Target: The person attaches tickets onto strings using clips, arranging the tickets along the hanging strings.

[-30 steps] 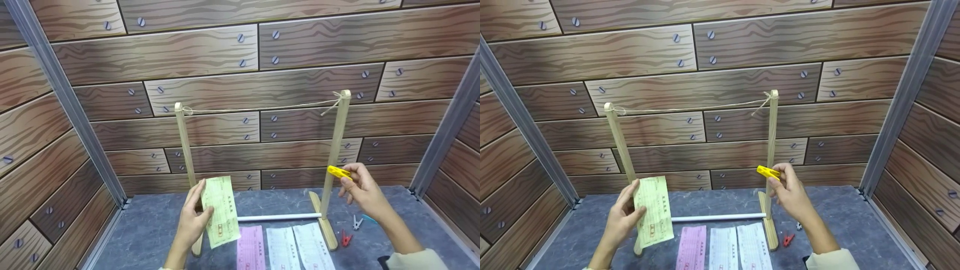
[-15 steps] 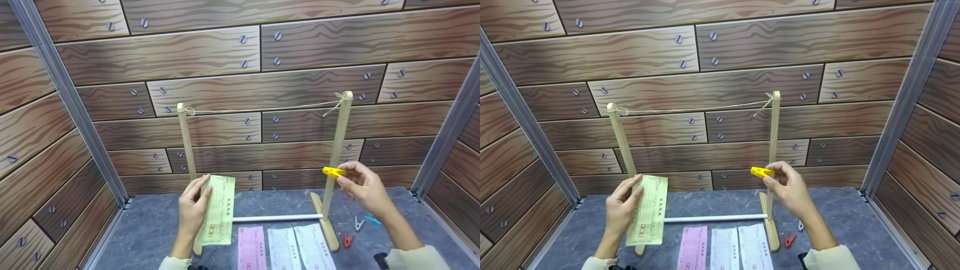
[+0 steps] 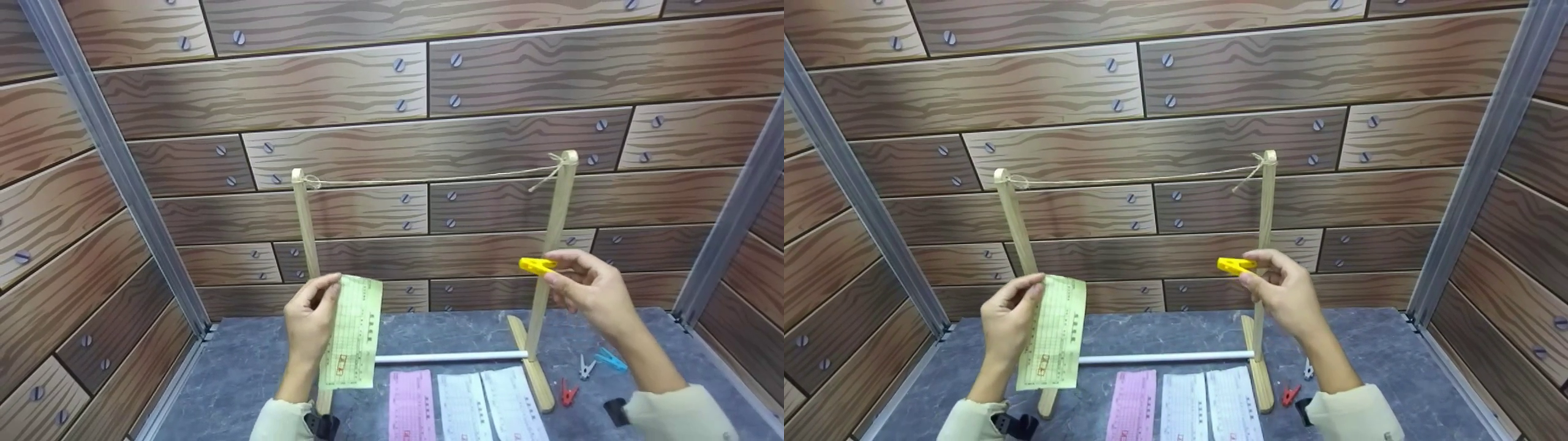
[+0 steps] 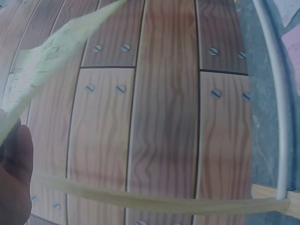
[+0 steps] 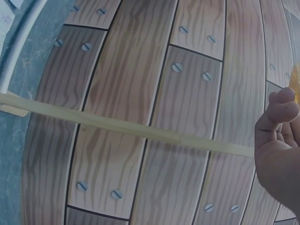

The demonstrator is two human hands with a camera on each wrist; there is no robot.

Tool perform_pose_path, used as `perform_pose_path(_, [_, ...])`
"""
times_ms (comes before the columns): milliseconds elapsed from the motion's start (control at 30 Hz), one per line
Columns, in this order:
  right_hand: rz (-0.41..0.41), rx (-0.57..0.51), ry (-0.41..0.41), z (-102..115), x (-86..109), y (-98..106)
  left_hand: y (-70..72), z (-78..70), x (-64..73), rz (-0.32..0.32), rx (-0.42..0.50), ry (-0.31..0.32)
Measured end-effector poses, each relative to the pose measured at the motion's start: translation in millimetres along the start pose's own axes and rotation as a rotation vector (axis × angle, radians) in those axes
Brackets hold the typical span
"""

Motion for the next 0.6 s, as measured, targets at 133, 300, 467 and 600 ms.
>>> perform_pose_path(133, [0.009, 0.072, 0.002, 5, -4.9, -4, 1.8, 10.6, -3.8, -0.005, 0.007, 0.050])
perform_pose_path(300, [0.016, 0.082, -0.015, 11, -9.7, -13, 0.9, 18.1, -8.6, -0.024, 0.012, 0.078])
perform_pose_path(467, [0.017, 0.092, -0.009, 17, -13.7, -20, -1.9, 16.2, -13.6, -0.052, 0.041, 0.065])
perform_pose_path(600, [0.020, 0.082, -0.001, 20, -16.3, -25, -3.5, 15.0, -16.0, -0.075, 0.050, 0.061])
Point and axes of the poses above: each hand's wrist, its own x-axis away from the middle knuckle, its own y-axis out of the back of the hand, z = x × y, the point moved 5 cm from there along -x, towards the middle knuckle, and after that the axes turned 9 degrees about -z, right-handed, at the moved point
